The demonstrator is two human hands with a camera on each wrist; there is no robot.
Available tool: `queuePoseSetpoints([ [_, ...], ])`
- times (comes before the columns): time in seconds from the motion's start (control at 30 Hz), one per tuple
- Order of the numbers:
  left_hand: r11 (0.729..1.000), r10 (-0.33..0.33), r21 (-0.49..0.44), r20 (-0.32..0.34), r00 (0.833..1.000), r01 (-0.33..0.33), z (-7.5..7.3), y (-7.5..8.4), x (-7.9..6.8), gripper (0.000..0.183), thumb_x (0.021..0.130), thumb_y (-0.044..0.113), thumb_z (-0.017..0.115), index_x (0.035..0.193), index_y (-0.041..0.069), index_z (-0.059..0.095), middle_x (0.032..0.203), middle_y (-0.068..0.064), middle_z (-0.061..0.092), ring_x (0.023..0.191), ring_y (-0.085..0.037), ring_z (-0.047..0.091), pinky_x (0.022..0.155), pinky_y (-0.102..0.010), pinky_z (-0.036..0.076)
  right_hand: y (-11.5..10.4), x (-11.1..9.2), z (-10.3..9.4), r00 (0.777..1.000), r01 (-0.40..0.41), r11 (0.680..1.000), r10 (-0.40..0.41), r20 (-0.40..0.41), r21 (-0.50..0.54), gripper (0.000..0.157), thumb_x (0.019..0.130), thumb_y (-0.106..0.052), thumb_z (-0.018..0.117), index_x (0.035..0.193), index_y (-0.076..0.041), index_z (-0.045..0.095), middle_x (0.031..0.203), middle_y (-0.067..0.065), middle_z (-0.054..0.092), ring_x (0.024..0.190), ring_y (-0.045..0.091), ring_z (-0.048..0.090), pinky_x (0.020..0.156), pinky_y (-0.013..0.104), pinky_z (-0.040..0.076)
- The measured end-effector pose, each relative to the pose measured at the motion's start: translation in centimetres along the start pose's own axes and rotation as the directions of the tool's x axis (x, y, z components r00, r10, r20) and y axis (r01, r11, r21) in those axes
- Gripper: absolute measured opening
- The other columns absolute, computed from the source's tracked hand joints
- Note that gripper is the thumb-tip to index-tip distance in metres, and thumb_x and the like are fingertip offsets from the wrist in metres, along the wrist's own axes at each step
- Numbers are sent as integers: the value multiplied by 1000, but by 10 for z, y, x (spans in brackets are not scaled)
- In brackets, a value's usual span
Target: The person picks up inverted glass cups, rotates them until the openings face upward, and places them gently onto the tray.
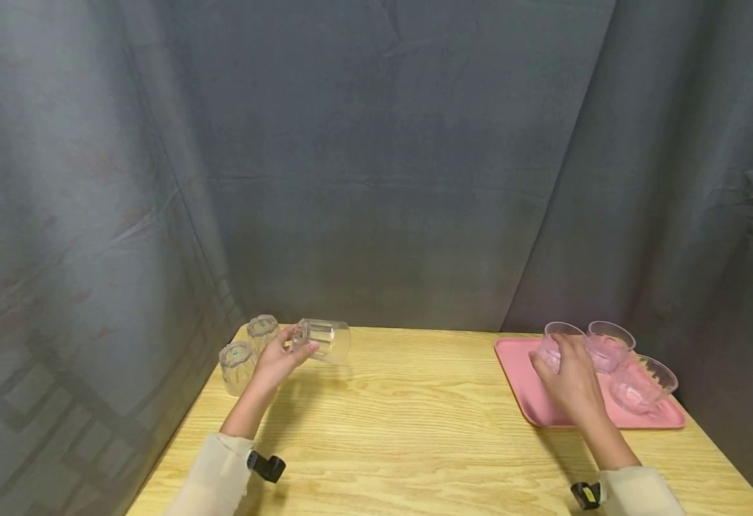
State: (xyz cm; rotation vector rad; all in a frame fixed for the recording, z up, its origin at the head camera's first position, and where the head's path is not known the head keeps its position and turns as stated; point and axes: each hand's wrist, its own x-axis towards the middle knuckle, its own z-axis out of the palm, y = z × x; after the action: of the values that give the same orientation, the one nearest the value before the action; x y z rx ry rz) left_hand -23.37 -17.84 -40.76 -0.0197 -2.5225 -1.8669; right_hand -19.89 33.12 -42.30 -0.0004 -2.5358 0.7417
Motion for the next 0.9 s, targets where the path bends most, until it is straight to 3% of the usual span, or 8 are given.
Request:
queuePoseSetpoints([
  [0.23,999,6,-41,0,1000,-6,6,4,-8,83,94,28,74,157,0,27,155,-24,36,139,-46,43,111,-57,39,-12,-7,-1,998,-34,999,33,44,24,64,97,-30,65,143,9,44,146,37,38,131,60,36,103,74,31],
  [0.5,995,15,-100,-17,1000,-16,14,6,-12,82,93,24,74,157,0,28,154,-24,38,137,-41,48,113,-54,38,-23,-15,2,999,20,998,-22,29,57,62,96,-26,67,140,12,46,146,38,39,134,59,35,105,72,30],
  [0.77,994,24,-101,-22,999,-26,22,9,-20,80,93,24,75,155,0,32,150,-25,46,132,-40,53,109,-52,43,-35,-25,5,997,-9,996,2,77,89,63,99,-31,65,142,10,45,148,36,38,135,57,36,104,73,31],
  [0.9,992,17,-121,-9,1000,-18,26,9,-23,83,92,25,75,156,0,29,155,-23,40,133,-38,53,110,-52,42,-39,-28,8,996,-8,994,-1,87,109,63,100,-33,63,143,9,44,148,36,38,135,57,35,105,72,30],
])
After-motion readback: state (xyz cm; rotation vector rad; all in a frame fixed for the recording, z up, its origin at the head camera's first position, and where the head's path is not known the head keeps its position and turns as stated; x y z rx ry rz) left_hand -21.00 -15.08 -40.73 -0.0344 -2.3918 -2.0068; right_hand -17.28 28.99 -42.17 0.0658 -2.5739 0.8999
